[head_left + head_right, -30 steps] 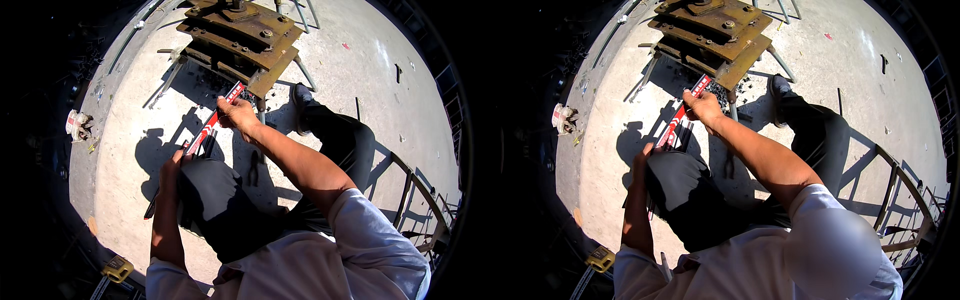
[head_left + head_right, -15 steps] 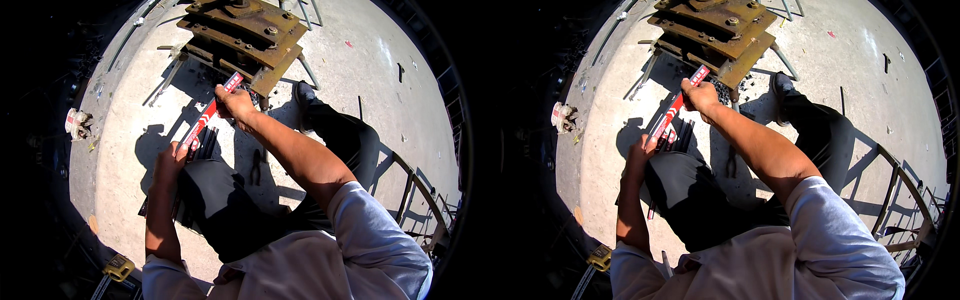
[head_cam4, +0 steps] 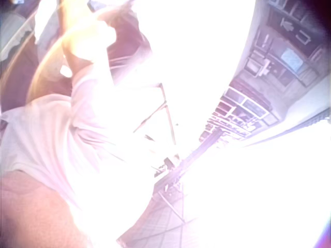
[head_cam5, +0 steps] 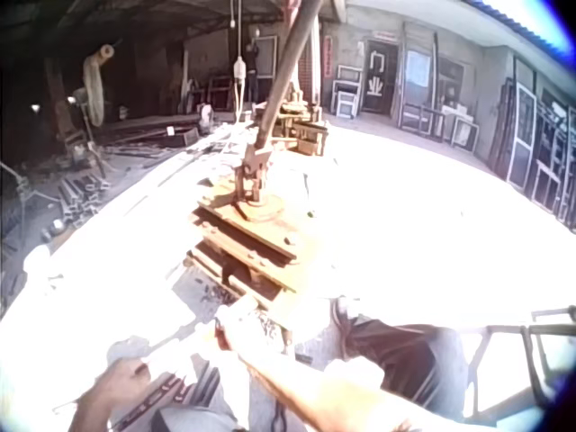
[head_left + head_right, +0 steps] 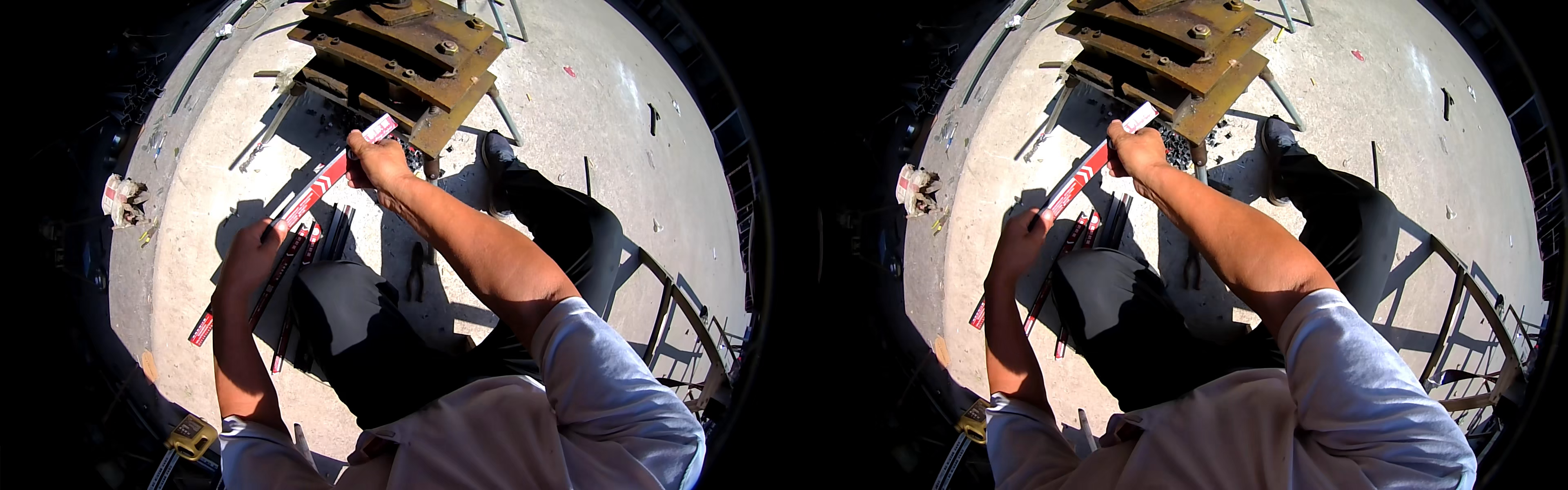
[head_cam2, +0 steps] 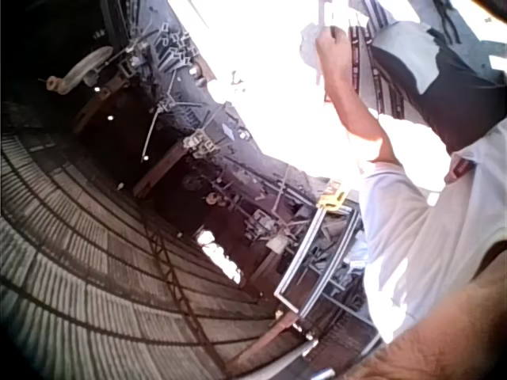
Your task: The person retrieves a stack of metal profiles from a box, carries them to a manual press machine, and cuts them into shorter pieces one by one. The person repeatedly places each profile into the press, operates the lever to cut, and collects the cut pieces on the floor.
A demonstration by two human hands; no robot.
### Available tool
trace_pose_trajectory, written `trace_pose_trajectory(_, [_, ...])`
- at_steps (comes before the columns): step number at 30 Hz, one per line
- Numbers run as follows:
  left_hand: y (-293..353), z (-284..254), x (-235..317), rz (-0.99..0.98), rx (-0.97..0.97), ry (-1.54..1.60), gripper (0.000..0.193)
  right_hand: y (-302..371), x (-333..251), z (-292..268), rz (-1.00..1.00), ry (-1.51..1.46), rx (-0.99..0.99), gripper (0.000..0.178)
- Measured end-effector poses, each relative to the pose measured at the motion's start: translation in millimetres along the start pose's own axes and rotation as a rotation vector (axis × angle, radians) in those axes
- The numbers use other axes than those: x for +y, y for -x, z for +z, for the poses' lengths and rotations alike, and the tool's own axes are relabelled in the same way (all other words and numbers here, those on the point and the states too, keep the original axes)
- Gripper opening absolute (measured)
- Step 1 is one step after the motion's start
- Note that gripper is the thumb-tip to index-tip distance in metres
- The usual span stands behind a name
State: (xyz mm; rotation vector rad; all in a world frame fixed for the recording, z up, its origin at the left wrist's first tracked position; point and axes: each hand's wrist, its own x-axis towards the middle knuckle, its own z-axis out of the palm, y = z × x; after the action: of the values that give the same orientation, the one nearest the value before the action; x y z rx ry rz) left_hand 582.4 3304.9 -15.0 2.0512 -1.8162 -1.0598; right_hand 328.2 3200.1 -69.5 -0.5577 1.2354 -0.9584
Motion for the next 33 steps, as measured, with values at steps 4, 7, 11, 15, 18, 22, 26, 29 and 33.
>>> trace_pose_trajectory(4, [0.3,-4.3,0.4,0.058,0.056,-0.039,0.041,0.9,-1.8,2.5,0.005,-0.039,-0.005,0.035])
trace_pose_trajectory(7, [3.1,-12.7,10.4,0.038,0.057,-0.095,0.042,1.6,-3.0,2.5,0.018,-0.057,-0.013,0.034])
trace_pose_trajectory(11, [5.0,-22.8,19.3,0.057,0.061,-0.087,0.043,6.2,-6.2,4.6,-0.007,-0.056,-0.005,0.034])
trace_pose_trajectory(15, [4.5,-27.9,17.3,0.088,0.067,-0.154,0.043,10.2,-7.3,8.8,-0.022,-0.087,0.015,0.04])
trace_pose_trajectory(18, [11.1,-25.8,23.0,0.095,0.088,-0.177,0.045,11.4,-6.6,7.1,-0.017,-0.09,0.004,0.039])
trace_pose_trajectory(22, [13.2,-23.0,26.5,0.096,0.105,-0.208,0.046,8.4,-5.2,3.7,-0.036,-0.085,-0.015,0.036])
trace_pose_trajectory(26, [9.7,-16.9,21.5,0.098,0.127,-0.237,0.045,3.0,-3.4,3.4,-0.021,-0.077,-0.037,0.036])
trace_pose_trajectory(29, [13.5,-10.1,20.9,0.084,0.161,-0.275,0.046,2.3,-1.2,3.7,-0.025,-0.108,-0.045,0.037])
trace_pose_trajectory(33, [11.9,-9.5,23.2,0.089,0.116,-0.237,0.044,0.2,2.3,-1.1,-0.077,-0.014,-0.003,0.04])
